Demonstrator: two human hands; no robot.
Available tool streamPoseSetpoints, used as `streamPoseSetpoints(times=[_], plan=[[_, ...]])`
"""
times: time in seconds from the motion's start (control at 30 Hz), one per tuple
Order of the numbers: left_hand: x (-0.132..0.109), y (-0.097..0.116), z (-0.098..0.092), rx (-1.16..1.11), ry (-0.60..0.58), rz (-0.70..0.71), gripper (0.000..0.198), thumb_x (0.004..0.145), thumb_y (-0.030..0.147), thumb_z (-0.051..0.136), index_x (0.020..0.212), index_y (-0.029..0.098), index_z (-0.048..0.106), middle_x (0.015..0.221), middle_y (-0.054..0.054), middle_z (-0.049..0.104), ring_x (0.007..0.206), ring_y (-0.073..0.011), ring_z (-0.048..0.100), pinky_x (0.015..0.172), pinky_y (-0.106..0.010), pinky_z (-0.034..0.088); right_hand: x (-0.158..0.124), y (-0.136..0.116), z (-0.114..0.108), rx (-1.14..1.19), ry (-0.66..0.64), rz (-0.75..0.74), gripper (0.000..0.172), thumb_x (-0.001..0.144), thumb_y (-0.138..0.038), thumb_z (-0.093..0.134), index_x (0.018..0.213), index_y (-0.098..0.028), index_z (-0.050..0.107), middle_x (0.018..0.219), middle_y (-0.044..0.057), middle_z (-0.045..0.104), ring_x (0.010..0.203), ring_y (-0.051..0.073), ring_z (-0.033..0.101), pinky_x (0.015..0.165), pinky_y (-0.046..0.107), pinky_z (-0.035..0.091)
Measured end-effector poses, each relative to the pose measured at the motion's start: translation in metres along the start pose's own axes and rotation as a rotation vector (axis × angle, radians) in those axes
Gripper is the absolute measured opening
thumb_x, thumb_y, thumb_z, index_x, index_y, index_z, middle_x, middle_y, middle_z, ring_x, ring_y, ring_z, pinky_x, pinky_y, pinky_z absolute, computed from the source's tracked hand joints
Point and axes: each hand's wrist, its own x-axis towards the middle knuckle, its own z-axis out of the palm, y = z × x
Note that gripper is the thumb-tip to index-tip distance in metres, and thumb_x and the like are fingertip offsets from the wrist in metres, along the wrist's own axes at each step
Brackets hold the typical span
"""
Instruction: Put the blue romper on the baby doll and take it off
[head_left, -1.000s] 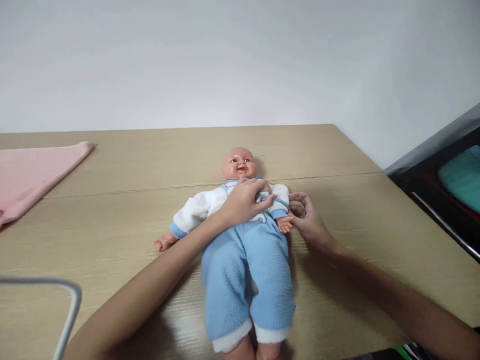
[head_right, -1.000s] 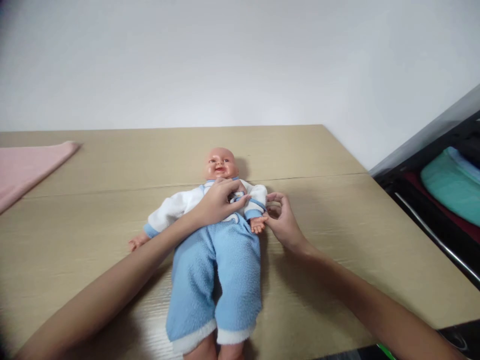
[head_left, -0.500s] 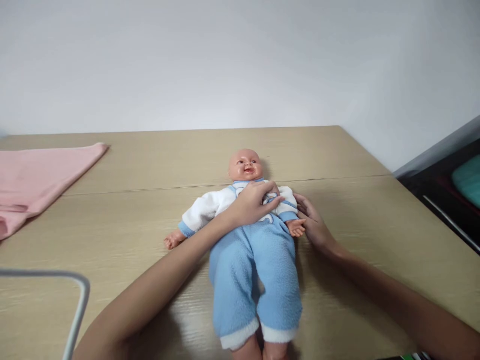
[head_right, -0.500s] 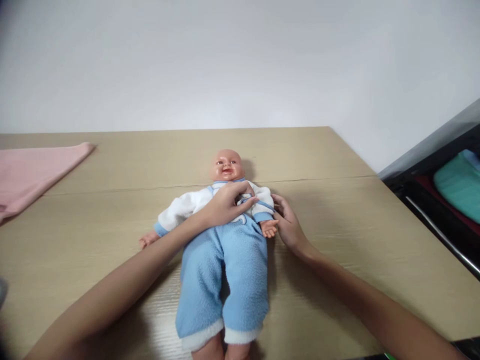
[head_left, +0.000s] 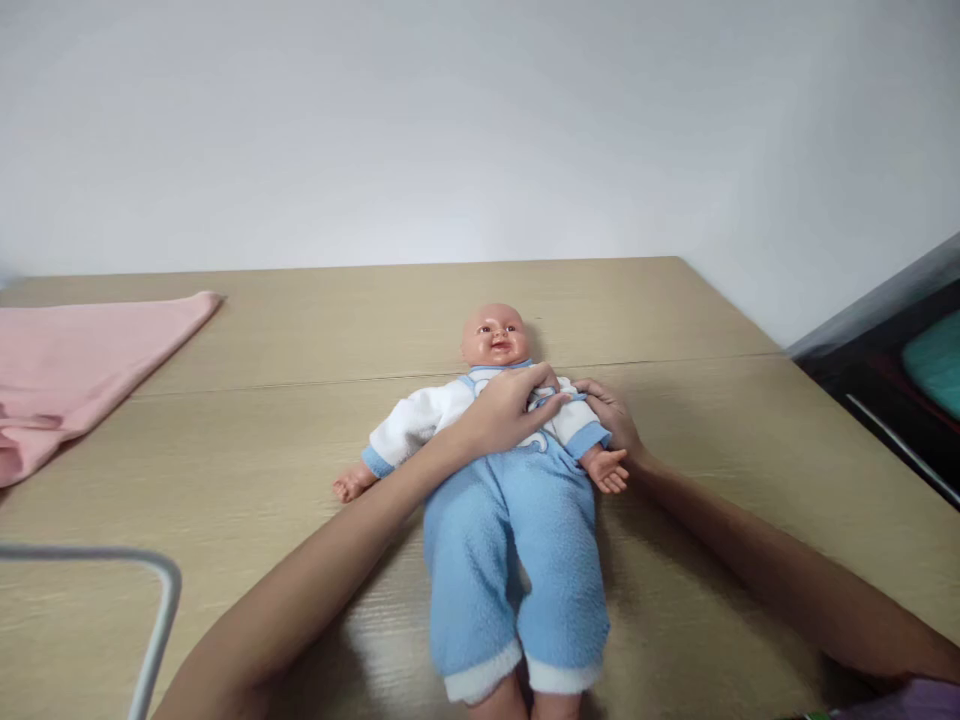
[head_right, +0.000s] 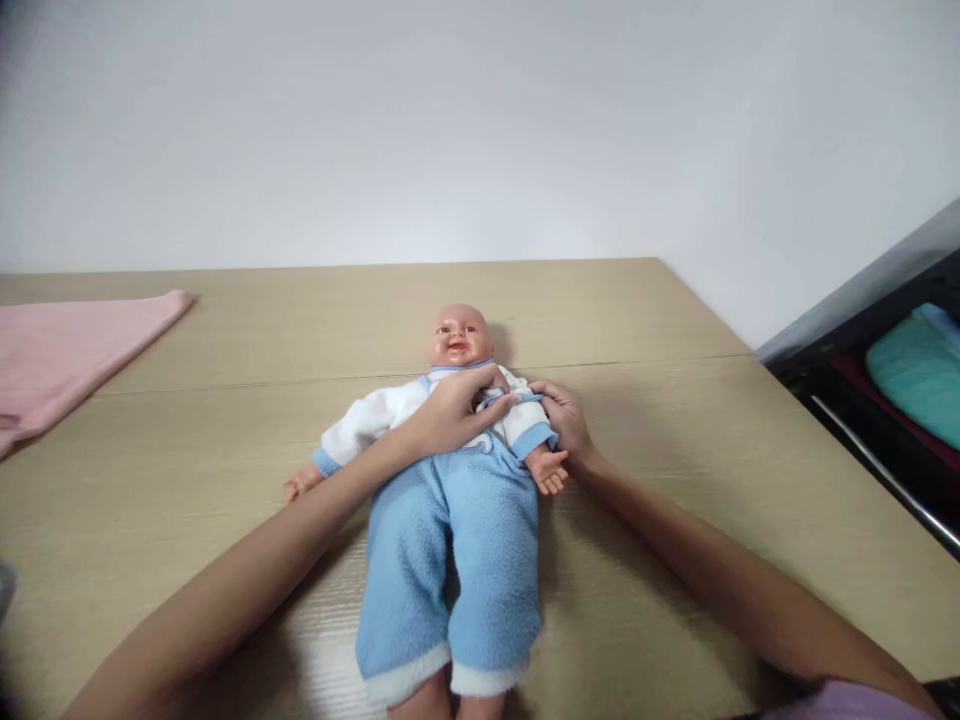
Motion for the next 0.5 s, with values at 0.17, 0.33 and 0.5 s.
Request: streamPoseSetpoints(times=[0.17, 0.33, 0.5], plan=[[-0.001, 0.0, 0.0, -0.008, 0.018, -0.037, 0.027, 0.109, 0.047, 0.062, 0.099, 0.021, 0.061, 0.082, 0.001, 0.063, 0.072, -0.0163, 0.055, 0.068, -0.03, 0.038, 0.011, 0.004, 0.007, 0.014, 0.018, 0.012, 0.015, 0.074, -0.043, 0.069, 0.075, -0.028, 0.067, 0.073, -0.002, 0.068, 0.072, 0.021, 0.064, 0.076, 0.034, 0.058], [-0.001, 0.001, -0.001, -0.016, 0.052, -0.071, 0.022, 0.107, 0.043, 0.063, 0.101, 0.022, 0.06, 0.08, 0.003, 0.06, 0.071, -0.0159, 0.055, 0.067, -0.03, 0.037, 0.008, 0.0, 0.003, 0.014, 0.048, -0.011, 0.02, 0.075, -0.039, 0.069, 0.093, -0.03, 0.068, 0.095, 0.0, 0.076, 0.094, 0.024, 0.071, 0.09, 0.036, 0.06], [0.0, 0.006, -0.002, 0.003, 0.044, -0.083, 0.018, 0.105, 0.038, 0.063, 0.099, 0.023, 0.057, 0.077, 0.004, 0.057, 0.066, -0.0148, 0.052, 0.065, -0.03, 0.036, 0.015, -0.001, 0.001, -0.019, -0.026, 0.045, 0.028, 0.078, -0.043, 0.071, 0.102, -0.029, 0.072, 0.106, 0.003, 0.081, 0.1, 0.026, 0.074, 0.092, 0.039, 0.061]])
